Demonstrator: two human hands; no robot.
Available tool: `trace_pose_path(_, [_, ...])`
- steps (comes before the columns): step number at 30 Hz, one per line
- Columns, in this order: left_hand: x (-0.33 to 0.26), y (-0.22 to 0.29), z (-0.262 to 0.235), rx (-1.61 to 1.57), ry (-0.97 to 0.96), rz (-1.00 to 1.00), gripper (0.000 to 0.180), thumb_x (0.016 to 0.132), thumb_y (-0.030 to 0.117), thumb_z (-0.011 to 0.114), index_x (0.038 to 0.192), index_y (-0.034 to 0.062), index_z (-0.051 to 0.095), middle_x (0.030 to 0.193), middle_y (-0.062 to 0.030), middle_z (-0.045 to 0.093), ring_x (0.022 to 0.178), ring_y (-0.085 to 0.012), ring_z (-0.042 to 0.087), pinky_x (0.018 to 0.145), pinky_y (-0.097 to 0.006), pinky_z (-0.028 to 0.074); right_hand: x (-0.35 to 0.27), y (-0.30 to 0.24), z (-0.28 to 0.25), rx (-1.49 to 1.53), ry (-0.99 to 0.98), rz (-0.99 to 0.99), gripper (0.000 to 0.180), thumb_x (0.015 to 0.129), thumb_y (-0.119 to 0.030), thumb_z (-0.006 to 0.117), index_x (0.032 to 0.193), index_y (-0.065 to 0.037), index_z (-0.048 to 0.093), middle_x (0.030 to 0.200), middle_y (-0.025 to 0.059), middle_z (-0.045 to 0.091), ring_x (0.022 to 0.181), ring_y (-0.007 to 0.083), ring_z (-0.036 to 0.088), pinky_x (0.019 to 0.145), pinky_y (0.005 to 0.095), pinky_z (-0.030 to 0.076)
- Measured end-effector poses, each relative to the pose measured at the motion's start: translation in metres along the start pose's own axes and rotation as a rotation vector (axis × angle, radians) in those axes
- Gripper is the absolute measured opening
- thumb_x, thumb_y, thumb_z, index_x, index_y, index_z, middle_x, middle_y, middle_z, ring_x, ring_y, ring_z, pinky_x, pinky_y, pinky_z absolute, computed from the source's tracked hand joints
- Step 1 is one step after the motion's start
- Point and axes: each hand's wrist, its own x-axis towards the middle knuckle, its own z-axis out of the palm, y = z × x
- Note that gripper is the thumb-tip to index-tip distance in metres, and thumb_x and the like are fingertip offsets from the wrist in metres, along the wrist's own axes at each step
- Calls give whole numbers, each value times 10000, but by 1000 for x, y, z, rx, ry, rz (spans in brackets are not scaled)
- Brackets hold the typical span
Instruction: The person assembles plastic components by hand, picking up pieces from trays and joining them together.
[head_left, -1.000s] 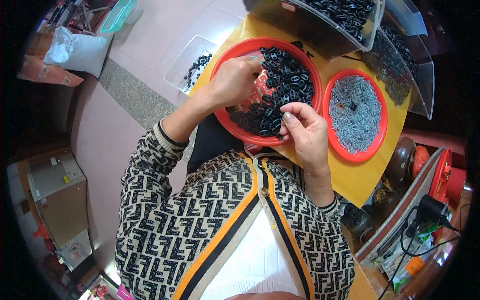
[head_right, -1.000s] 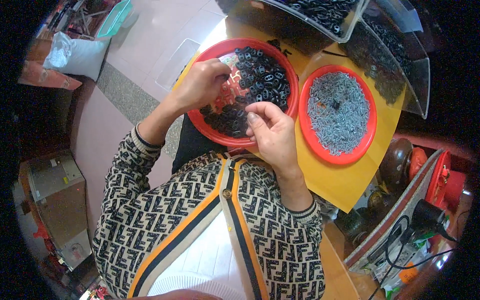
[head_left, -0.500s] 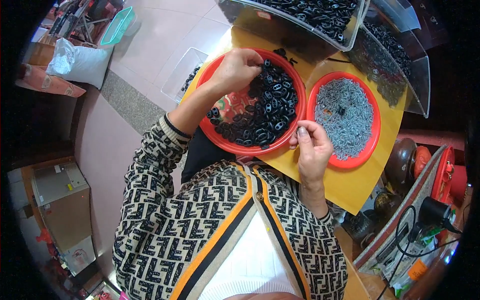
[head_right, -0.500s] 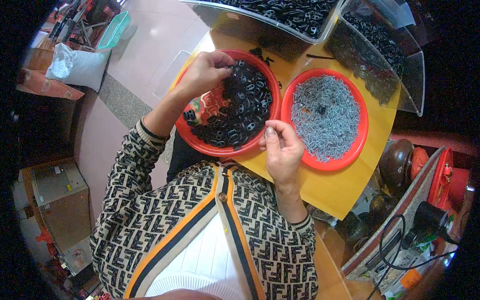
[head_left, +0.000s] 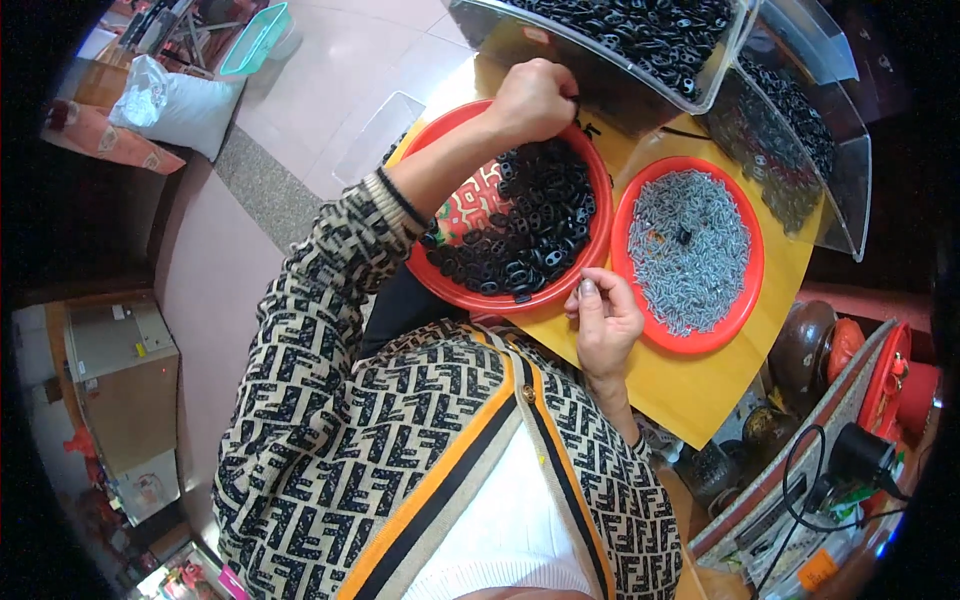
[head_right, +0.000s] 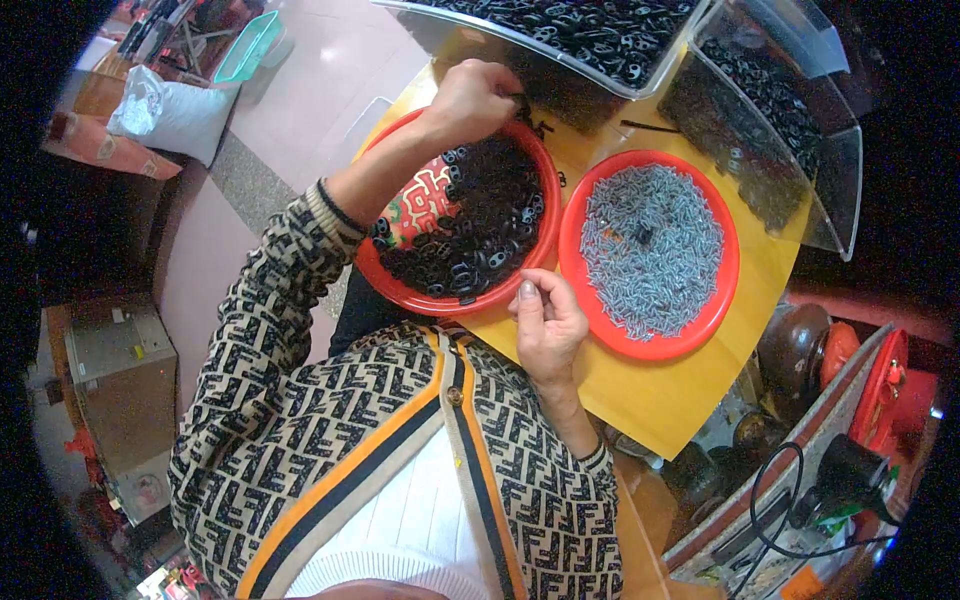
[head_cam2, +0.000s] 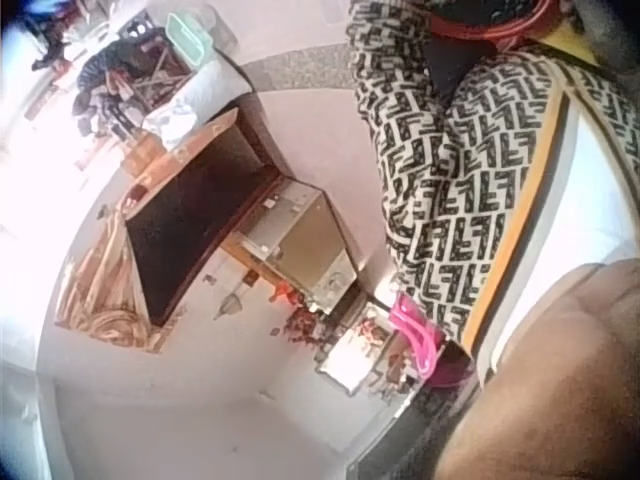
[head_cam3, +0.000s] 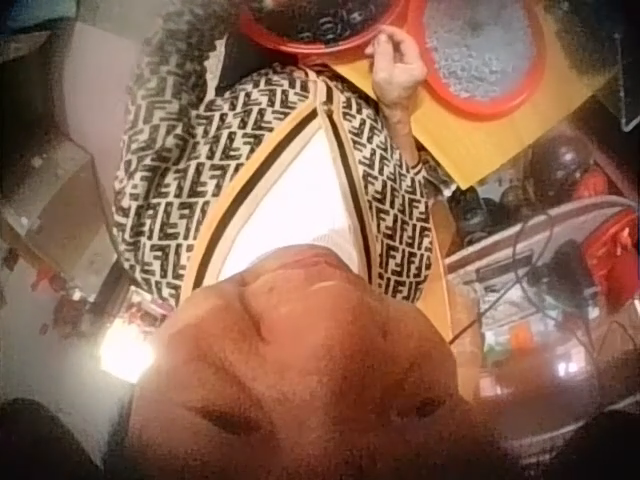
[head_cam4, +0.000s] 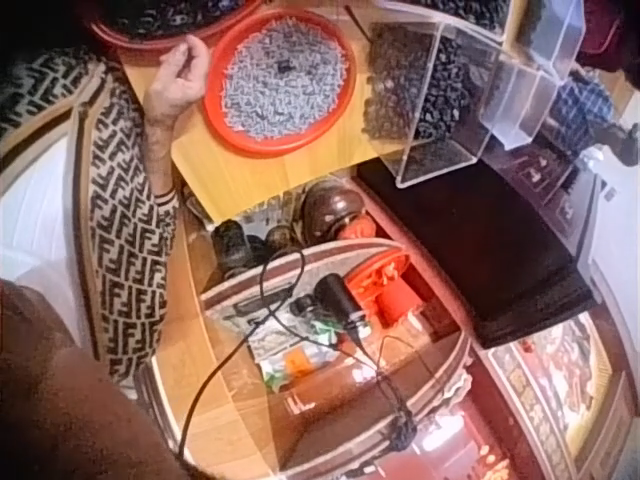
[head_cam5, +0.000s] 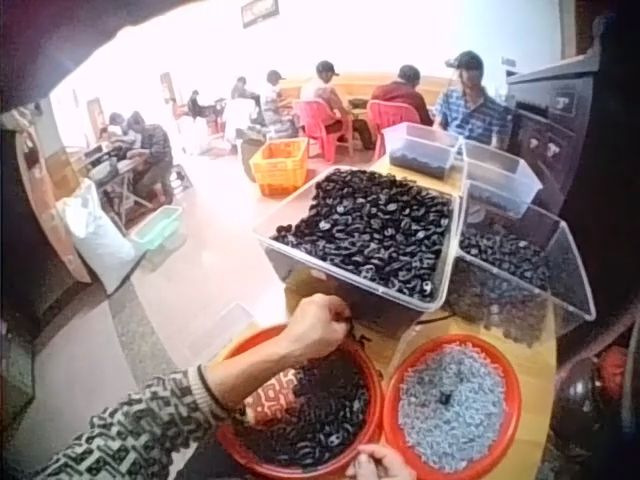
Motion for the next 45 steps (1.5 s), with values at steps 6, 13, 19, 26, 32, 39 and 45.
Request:
trace_pose_path(6, [-1, 5, -4, 44, -67, 5, 243, 695, 213, 631, 853, 29, 646, 777, -167, 627, 732, -271, 616, 685, -345, 481, 0, 3, 3, -59, 16, -14, 123, 857, -41, 490, 959, -1, 546, 698, 10, 541, 597, 64, 513, 520, 184, 425])
trace_pose_path(13, [-72, -40, -75, 106, 61, 100, 157, 742, 119, 611, 856, 10, 620, 715, -122, 592, 611, -190, 568, 593, -292, 466, 0, 4, -3, -31, 15, 28, 137, 851, -47, 499, 969, 11, 538, 706, 9, 553, 628, 55, 523, 555, 176, 430])
trace_pose_path(19, [-142, -45, -86, 145, -73, 155, 123, 684, 48, 636, 796, 0, 616, 738, -127, 583, 664, -244, 579, 591, -332, 462, 3, 10, -1, -42, -1, -32, 138, 852, -39, 491, 970, 12, 538, 716, 21, 550, 628, 69, 520, 550, 184, 431])
trace_pose_path(26, [-155, -44, -87, 218, -114, 206, 137, 658, 54, 644, 789, 21, 620, 757, -102, 559, 757, -282, 530, 662, -369, 424, 2, 18, -2, -31, 18, -78, 143, 850, -41, 505, 978, 11, 542, 738, 21, 558, 643, 74, 532, 564, 190, 446])
trace_pose_path(32, [-127, -66, -73, 460, 163, 235, 148, 611, 84, 603, 748, 70, 655, 846, -124, 545, 851, -308, 501, 705, -407, 390, 1, 18, -1, -63, 28, -89, 140, 849, -37, 505, 974, 13, 540, 732, 20, 556, 634, 74, 530, 559, 195, 447])
trace_pose_path(39, [-101, -77, -62, 460, 45, 221, 110, 632, 88, 613, 732, 83, 658, 972, -161, 522, 949, -335, 461, 782, -418, 381, 2, 20, -1, -82, 43, -108, 135, 848, -39, 506, 970, 9, 542, 720, 16, 559, 626, 72, 531, 555, 194, 450])
trace_pose_path(45, [-99, -79, -57, 423, 41, 263, 163, 612, 84, 608, 768, 66, 651, 1003, -167, 504, 988, -342, 438, 832, -434, 364, 1, 16, 0, -87, 30, -94, 127, 845, -38, 510, 963, -6, 547, 714, -1, 556, 620, 57, 530, 555, 184, 454])
